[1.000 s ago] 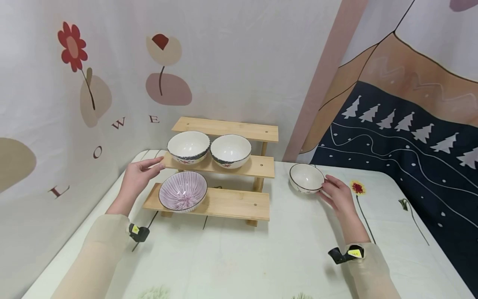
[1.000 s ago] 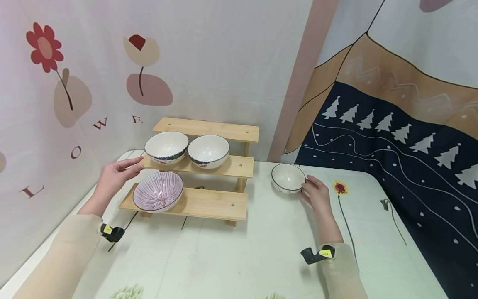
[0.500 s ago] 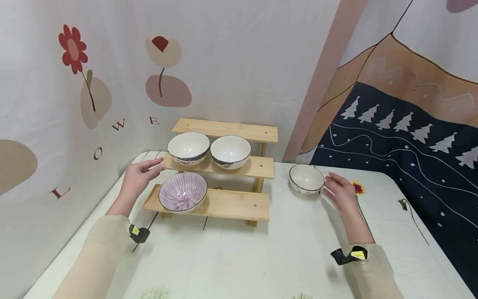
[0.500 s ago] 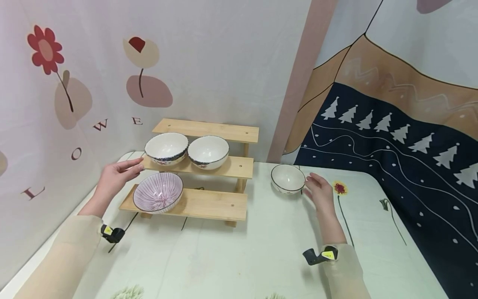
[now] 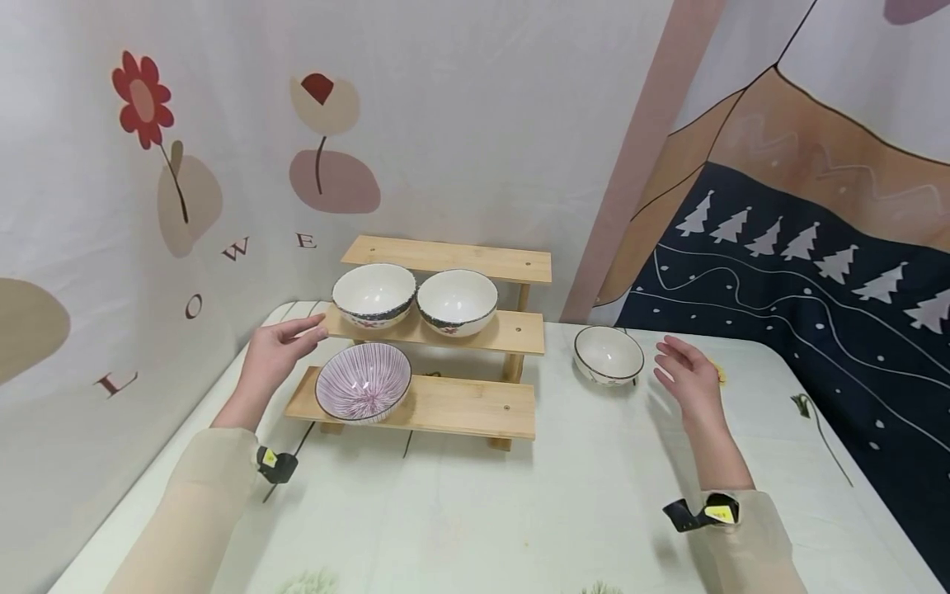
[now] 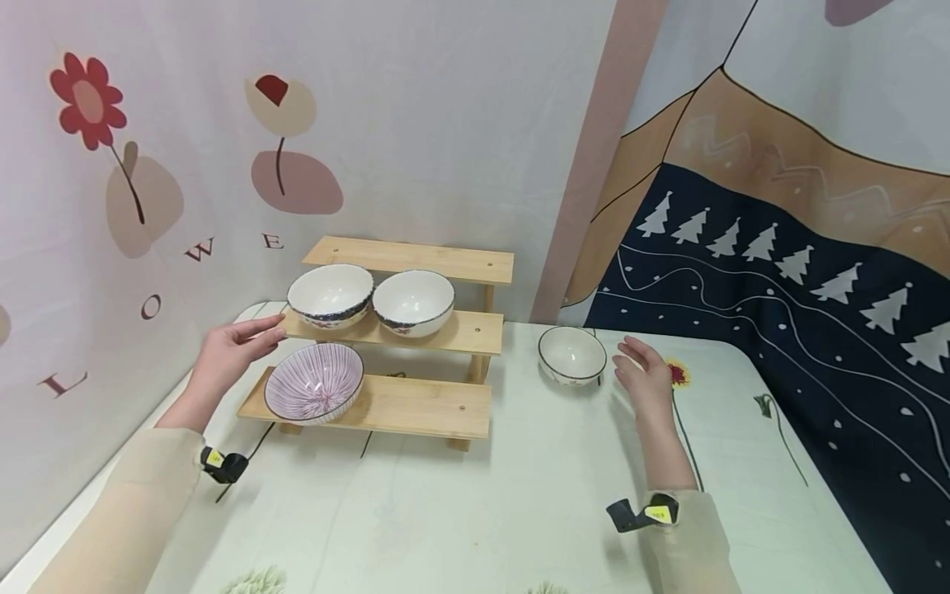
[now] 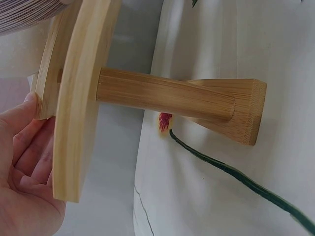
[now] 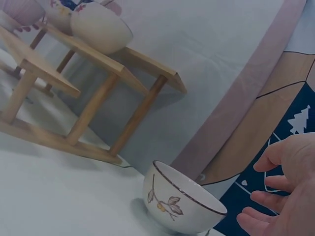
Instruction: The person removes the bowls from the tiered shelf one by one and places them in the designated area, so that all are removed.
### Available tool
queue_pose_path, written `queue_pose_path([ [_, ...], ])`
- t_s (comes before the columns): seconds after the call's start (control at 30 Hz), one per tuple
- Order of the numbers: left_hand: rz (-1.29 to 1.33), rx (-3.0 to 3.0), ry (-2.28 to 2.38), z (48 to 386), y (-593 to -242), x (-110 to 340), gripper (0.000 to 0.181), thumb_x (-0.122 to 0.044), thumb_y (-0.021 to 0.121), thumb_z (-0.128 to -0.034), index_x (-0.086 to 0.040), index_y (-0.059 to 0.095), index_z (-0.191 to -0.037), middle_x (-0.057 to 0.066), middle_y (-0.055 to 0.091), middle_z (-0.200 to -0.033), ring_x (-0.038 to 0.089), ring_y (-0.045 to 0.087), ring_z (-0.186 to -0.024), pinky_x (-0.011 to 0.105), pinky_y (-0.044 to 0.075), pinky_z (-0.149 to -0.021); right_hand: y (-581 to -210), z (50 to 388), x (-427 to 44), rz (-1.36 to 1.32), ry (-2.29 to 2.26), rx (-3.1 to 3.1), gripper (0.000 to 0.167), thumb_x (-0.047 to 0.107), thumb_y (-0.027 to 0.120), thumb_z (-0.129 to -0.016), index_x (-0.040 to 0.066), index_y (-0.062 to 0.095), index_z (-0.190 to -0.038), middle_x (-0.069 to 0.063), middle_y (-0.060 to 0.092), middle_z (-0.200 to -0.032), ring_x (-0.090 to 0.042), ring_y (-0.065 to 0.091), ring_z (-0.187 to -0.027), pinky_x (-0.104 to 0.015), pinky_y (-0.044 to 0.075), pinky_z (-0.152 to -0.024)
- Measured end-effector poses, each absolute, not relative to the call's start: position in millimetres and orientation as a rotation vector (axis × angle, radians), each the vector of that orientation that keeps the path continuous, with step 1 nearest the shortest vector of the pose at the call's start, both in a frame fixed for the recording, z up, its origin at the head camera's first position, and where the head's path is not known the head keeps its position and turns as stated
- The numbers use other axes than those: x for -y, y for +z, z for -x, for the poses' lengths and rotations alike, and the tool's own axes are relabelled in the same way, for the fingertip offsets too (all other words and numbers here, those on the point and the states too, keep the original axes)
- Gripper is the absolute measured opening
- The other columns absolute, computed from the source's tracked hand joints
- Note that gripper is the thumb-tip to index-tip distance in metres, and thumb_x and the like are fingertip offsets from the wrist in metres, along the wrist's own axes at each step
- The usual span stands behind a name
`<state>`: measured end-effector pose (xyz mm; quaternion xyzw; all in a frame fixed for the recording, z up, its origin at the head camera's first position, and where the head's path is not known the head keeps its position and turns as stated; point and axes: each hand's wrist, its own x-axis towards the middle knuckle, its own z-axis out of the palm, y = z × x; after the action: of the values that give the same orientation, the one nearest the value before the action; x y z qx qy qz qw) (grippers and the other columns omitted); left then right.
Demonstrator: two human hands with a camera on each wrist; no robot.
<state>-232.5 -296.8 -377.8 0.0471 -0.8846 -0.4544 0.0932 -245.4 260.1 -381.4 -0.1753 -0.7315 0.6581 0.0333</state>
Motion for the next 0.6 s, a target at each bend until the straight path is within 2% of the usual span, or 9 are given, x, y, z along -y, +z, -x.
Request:
queue_pose_path([
  [0.1,-0.142,2.625,-1.35,232.2,-377.4,296.8,0.056,-0.044,0.06,-0.098,-0.008,0.057,-0.141,0.021,0.061,-0.137,-0.021,0.055,-0.083,0.035,0.055,-0.097,-378.2,243.8,-258.6,0.532,2.012,2.252,0.055,0.01,0.046,-0.103,0.01,0.031,-0.157,-0.014,0.038,-0.157,-0.016,0.05,-0.132,-0.037,0.041,-0.117],
  [0.33,-0.149,2.621,-1.353,232.4,-377.8,296.8,0.056,-0.044,0.061,-0.0976,-0.008,0.057,-0.14,0.021,0.062,-0.136,-0.02,0.056,-0.083,0.025,0.057,-0.091,-371.3,237.4,-253.3,0.5,1.964,2.288,0.056,0.012,0.047,-0.103,0.012,0.033,-0.156,-0.014,0.039,-0.158,-0.016,0.049,-0.135,-0.037,0.042,-0.116],
  [0.43,-0.15,2.621,-1.352,232.2,-378.0,297.0,0.056,-0.044,0.061,-0.0976,-0.008,0.057,-0.14,0.021,0.061,-0.136,-0.02,0.056,-0.084,0.026,0.057,-0.092,-369.2,234.6,-251.2,0.472,1.968,2.289,0.055,0.011,0.048,-0.103,0.011,0.033,-0.156,-0.014,0.039,-0.158,-0.017,0.047,-0.138,-0.036,0.042,-0.116],
  [0.6,-0.147,2.621,-1.347,232.1,-378.4,296.9,0.057,-0.045,0.061,-0.0975,-0.008,0.057,-0.141,0.021,0.061,-0.137,-0.02,0.055,-0.083,0.035,0.055,-0.096,-365.9,230.3,-247.4,0.447,1.967,2.302,0.054,0.013,0.047,-0.104,0.013,0.034,-0.156,-0.013,0.04,-0.159,-0.019,0.048,-0.139,-0.034,0.043,-0.115],
])
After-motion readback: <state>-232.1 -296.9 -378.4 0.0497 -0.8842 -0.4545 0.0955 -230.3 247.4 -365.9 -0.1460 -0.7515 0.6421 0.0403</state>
